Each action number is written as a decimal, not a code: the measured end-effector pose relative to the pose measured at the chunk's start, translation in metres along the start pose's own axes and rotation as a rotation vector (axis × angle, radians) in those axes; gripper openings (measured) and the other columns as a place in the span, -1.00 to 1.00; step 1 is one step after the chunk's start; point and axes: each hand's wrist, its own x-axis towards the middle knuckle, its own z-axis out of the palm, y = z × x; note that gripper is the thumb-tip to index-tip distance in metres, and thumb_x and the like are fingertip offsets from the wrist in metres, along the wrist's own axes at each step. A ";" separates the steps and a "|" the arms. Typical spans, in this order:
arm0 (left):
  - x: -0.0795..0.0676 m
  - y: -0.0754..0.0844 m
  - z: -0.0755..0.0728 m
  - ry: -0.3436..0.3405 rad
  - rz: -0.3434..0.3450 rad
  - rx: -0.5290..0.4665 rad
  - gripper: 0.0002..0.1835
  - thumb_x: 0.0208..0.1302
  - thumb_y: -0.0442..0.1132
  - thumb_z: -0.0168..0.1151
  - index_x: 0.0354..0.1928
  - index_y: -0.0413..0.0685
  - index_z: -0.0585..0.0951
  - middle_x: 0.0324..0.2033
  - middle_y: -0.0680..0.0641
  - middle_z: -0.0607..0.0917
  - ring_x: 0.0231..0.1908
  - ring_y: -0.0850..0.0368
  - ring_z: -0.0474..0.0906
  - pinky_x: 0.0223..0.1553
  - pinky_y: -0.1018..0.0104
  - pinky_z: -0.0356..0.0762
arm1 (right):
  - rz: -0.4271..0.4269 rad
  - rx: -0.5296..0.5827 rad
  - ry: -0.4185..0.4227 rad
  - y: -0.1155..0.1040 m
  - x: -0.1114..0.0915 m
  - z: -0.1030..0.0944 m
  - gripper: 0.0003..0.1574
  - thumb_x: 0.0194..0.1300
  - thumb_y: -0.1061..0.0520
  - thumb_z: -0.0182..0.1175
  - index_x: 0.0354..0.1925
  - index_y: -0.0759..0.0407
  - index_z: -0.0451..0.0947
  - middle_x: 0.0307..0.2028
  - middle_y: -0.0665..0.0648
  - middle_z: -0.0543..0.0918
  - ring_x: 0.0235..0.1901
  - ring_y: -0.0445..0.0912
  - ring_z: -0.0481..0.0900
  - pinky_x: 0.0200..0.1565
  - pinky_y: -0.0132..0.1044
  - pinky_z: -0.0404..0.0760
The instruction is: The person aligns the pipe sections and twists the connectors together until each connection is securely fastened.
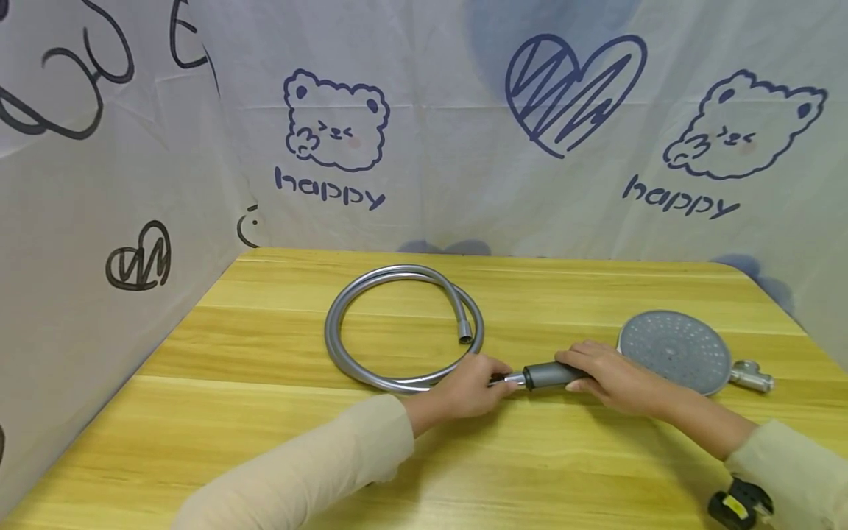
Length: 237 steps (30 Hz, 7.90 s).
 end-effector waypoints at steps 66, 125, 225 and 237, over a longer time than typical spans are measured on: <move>0.000 0.000 0.003 0.058 -0.067 0.032 -0.76 0.29 -0.13 0.15 -0.21 -0.14 0.66 -0.39 0.00 0.70 -0.51 0.38 0.40 -0.47 0.57 0.37 | -0.018 0.001 0.029 0.001 -0.004 -0.003 -0.59 0.21 0.11 0.21 0.00 0.27 0.50 -0.25 0.01 0.57 -0.30 -0.19 0.49 -0.33 -0.28 0.49; 0.003 0.003 0.001 -0.004 -0.070 -0.025 -0.78 0.26 -0.20 0.19 -0.20 -0.20 0.69 -0.41 -0.05 0.71 -0.57 0.40 0.35 -0.53 0.61 0.34 | 0.015 -0.012 -0.026 -0.003 0.001 -0.002 -0.60 0.21 0.10 0.21 0.00 0.24 0.50 -0.24 0.02 0.58 -0.29 -0.20 0.48 -0.32 -0.28 0.50; 0.002 0.001 0.007 0.070 -0.066 0.043 -0.76 0.13 -0.10 0.32 -0.24 -0.09 0.59 -0.42 0.02 0.70 -0.51 0.37 0.48 -0.46 0.60 0.40 | 0.024 0.019 -0.048 -0.001 0.001 -0.002 -0.59 0.19 0.12 0.23 -0.01 0.28 0.50 -0.23 0.05 0.58 -0.29 -0.21 0.47 -0.33 -0.29 0.49; 0.002 -0.001 -0.001 -0.007 -0.058 -0.006 -0.70 0.26 -0.18 0.19 -0.08 -0.27 0.62 -0.30 -0.11 0.72 -0.43 0.31 0.53 -0.42 0.59 0.45 | 0.039 0.017 -0.057 -0.003 0.001 -0.004 -0.59 0.19 0.12 0.23 0.00 0.27 0.51 -0.22 0.05 0.58 -0.28 -0.20 0.48 -0.32 -0.28 0.51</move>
